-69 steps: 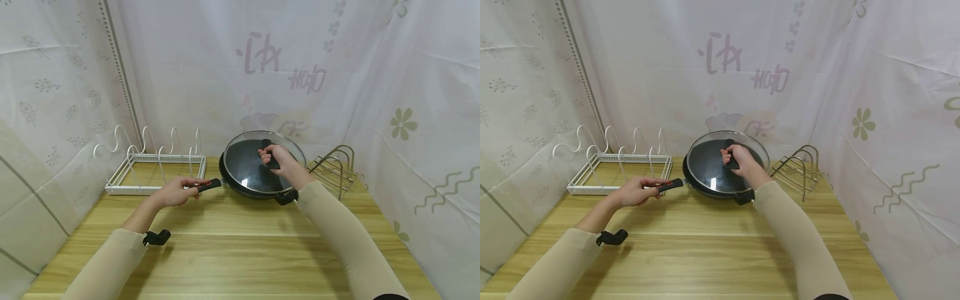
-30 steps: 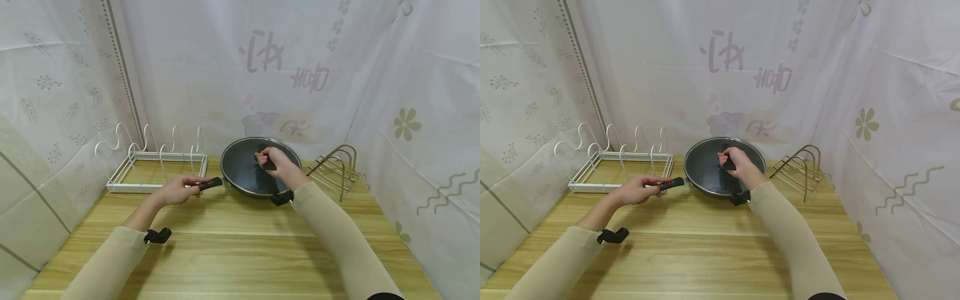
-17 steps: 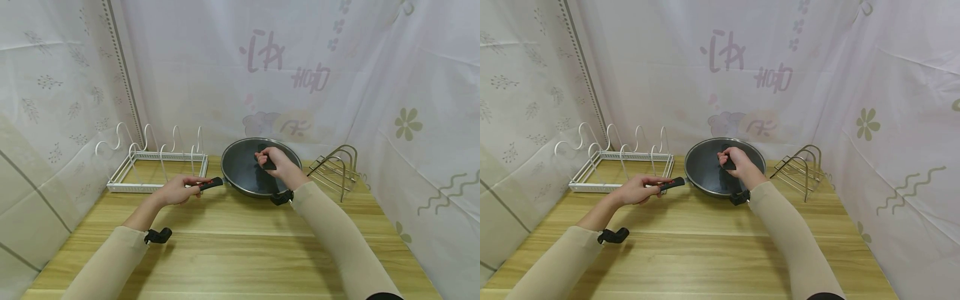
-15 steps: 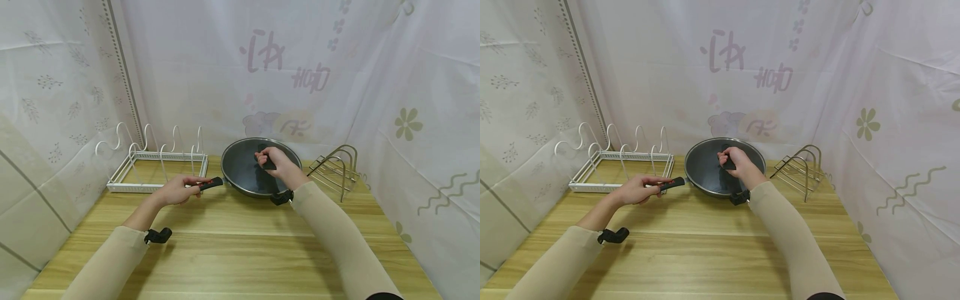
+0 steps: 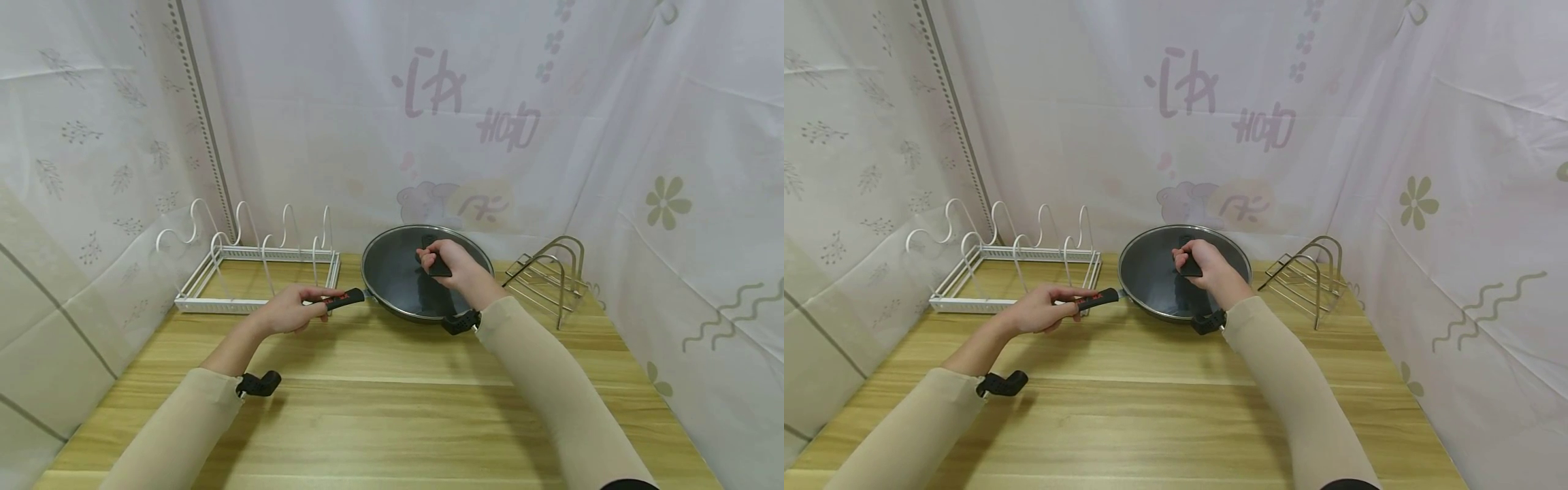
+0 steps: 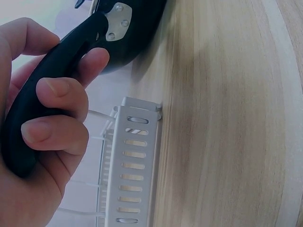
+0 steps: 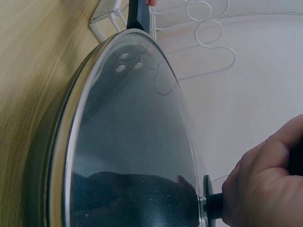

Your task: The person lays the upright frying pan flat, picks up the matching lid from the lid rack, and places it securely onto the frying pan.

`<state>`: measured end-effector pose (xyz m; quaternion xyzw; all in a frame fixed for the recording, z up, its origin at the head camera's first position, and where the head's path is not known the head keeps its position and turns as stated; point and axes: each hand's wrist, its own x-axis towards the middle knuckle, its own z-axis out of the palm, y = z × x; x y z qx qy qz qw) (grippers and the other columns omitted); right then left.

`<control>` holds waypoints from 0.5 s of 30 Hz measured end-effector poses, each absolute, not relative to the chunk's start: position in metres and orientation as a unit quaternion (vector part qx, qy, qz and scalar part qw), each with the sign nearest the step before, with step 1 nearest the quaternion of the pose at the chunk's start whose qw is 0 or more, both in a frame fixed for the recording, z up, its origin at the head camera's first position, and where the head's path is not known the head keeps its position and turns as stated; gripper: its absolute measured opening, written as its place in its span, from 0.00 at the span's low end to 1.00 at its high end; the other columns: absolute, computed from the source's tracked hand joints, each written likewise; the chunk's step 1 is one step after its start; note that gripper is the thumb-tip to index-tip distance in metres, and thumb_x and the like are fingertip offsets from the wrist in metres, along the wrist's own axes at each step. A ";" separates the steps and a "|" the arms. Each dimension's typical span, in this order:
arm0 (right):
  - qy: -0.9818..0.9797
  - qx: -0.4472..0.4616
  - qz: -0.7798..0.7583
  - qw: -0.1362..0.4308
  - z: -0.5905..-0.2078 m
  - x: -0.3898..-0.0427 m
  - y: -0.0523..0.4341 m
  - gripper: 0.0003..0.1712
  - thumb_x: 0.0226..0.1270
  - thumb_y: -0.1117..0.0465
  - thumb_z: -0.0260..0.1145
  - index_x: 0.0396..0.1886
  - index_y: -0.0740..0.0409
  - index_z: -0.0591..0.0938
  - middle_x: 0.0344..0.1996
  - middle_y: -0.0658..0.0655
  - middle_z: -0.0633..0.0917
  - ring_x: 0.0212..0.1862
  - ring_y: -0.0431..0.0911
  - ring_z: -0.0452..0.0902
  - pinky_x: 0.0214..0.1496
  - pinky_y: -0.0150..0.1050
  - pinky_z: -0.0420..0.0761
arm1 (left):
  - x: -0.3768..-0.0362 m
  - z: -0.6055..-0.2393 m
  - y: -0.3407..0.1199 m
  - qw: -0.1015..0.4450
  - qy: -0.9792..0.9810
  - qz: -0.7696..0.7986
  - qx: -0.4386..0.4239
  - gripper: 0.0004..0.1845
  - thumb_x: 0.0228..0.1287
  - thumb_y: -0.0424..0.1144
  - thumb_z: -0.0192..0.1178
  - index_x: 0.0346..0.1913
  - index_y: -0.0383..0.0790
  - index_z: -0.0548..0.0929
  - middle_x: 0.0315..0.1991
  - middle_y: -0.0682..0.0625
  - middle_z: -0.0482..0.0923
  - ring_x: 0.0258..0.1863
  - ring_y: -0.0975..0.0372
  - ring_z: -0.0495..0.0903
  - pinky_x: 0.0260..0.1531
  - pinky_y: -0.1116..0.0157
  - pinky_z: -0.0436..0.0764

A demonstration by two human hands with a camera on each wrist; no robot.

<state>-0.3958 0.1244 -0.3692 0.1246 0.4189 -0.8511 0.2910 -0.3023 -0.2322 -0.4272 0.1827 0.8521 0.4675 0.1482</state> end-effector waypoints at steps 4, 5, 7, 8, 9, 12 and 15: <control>0.422 0.127 -0.850 0.289 -0.369 -0.395 0.124 0.32 0.89 0.66 0.41 0.87 0.63 0.53 0.48 0.54 0.69 0.23 0.37 0.63 0.21 0.26 0.70 | -0.302 -0.427 -0.233 0.149 0.854 0.465 0.181 0.24 0.83 0.39 0.58 0.77 0.44 0.81 0.39 0.39 0.87 0.13 0.66 0.65 0.17 0.67 0.67; 0.423 0.127 -0.850 0.288 -0.370 -0.395 0.124 0.32 0.89 0.66 0.41 0.87 0.63 0.53 0.49 0.54 0.69 0.23 0.37 0.63 0.21 0.26 0.70 | -0.302 -0.427 -0.233 0.149 0.854 0.465 0.180 0.24 0.83 0.39 0.58 0.77 0.44 0.81 0.39 0.39 0.87 0.13 0.66 0.65 0.17 0.67 0.67; 0.425 0.128 -0.849 0.286 -0.370 -0.395 0.125 0.32 0.89 0.66 0.42 0.87 0.63 0.54 0.50 0.55 0.69 0.23 0.37 0.63 0.21 0.26 0.71 | -0.302 -0.427 -0.233 0.150 0.854 0.464 0.179 0.24 0.83 0.39 0.58 0.77 0.44 0.81 0.39 0.39 0.87 0.13 0.66 0.65 0.17 0.67 0.67; 0.426 0.128 -0.849 0.286 -0.370 -0.395 0.125 0.32 0.89 0.66 0.42 0.87 0.64 0.54 0.50 0.55 0.69 0.23 0.37 0.63 0.21 0.26 0.71 | -0.302 -0.426 -0.233 0.150 0.854 0.464 0.180 0.24 0.83 0.39 0.58 0.77 0.44 0.81 0.39 0.39 0.87 0.13 0.66 0.65 0.17 0.67 0.67; 0.427 0.128 -0.849 0.285 -0.370 -0.395 0.125 0.31 0.89 0.66 0.42 0.87 0.64 0.55 0.49 0.55 0.69 0.23 0.37 0.64 0.21 0.26 0.71 | -0.302 -0.426 -0.233 0.150 0.854 0.464 0.181 0.24 0.83 0.39 0.58 0.77 0.44 0.80 0.39 0.39 0.87 0.13 0.66 0.65 0.17 0.67 0.67; 0.430 0.128 -0.847 0.284 -0.370 -0.395 0.126 0.31 0.89 0.66 0.42 0.86 0.64 0.55 0.46 0.55 0.70 0.23 0.37 0.64 0.22 0.26 0.71 | -0.302 -0.426 -0.232 0.148 0.854 0.464 0.184 0.24 0.83 0.39 0.58 0.77 0.43 0.80 0.40 0.39 0.87 0.13 0.66 0.65 0.17 0.67 0.67; 0.429 0.130 -0.847 0.285 -0.370 -0.396 0.126 0.31 0.90 0.65 0.42 0.87 0.64 0.56 0.42 0.54 0.70 0.23 0.37 0.63 0.22 0.26 0.71 | -0.302 -0.426 -0.232 0.146 0.855 0.462 0.185 0.24 0.83 0.39 0.58 0.77 0.43 0.80 0.40 0.39 0.88 0.13 0.66 0.65 0.16 0.67 0.67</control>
